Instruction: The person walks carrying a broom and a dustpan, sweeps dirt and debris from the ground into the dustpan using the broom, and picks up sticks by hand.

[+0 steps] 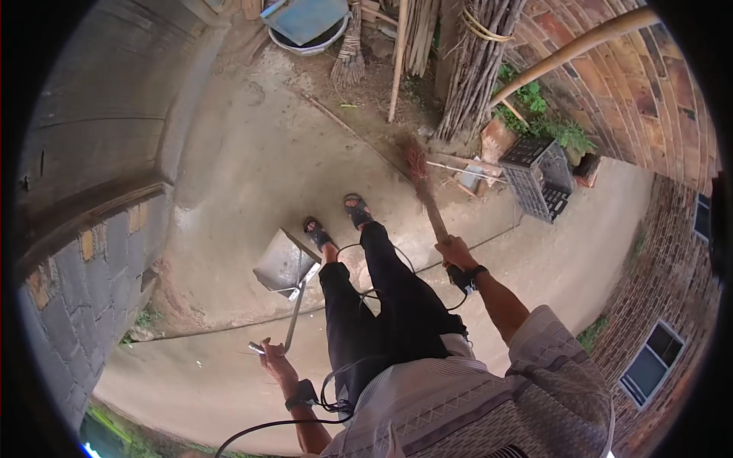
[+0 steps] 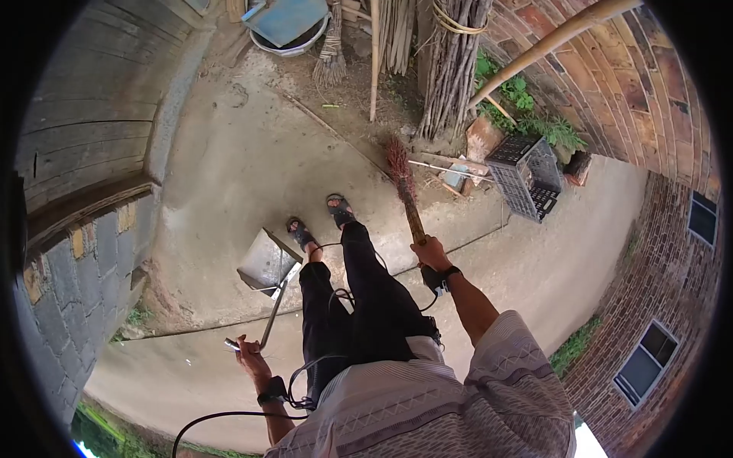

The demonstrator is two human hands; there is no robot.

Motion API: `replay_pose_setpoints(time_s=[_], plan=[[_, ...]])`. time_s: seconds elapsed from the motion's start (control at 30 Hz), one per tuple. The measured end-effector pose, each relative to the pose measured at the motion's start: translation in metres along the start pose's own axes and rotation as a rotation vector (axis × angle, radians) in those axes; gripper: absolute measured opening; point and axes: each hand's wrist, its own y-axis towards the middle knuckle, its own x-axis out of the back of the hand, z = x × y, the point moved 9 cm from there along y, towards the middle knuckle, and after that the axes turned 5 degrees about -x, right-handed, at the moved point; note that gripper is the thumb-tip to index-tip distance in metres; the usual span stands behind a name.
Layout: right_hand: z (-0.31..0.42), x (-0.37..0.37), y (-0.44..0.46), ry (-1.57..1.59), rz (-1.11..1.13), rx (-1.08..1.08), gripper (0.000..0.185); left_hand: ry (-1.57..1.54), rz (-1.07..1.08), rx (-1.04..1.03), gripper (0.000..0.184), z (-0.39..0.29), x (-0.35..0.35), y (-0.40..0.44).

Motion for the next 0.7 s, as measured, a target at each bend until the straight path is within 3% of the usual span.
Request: replay_pose_setpoints(time_s=[0.07,0.2,0.33,0.47,0.53,0.6,0.67,0.7], plan=[[0.009,0.003,-0.033,-0.017,-0.08,0.013,0.039,0.015,0.053,-0.026,0.035,-0.007,-0.01,0.029],[0.066,-0.021,-0.08,-0.088,-0.03,0.171,0.044,0.022,0.17,-0.022,0.036,-0.032,-0.036,0.064],[0.16,-0.069,-0.046,-0.038,0.095,0.433,0.048,0.097,0.275,-0.053,0.037,-0.053,-0.044,0.081],[0.23,-0.088,0.038,-0.121,0.062,0.592,0.049,0.314,0.198,-0.17,0.031,-0.088,-0.047,0.056],[0.234,-0.087,0.062,-0.188,0.105,0.481,0.042,0.473,0.164,-0.212,0.03,-0.097,-0.033,0.05],[0.194,-0.06,0.079,-0.145,0.079,0.461,0.04,0.256,0.174,-0.191,0.026,-0.095,-0.034,0.041],[0.144,-0.028,0.069,-0.012,0.12,0.307,0.037,0.214,0.15,-0.175,0.026,-0.095,-0.039,0.041],[0.109,-0.011,0.07,0.063,0.111,0.257,0.046,0.196,0.166,-0.149,0.024,-0.09,-0.043,0.043]])
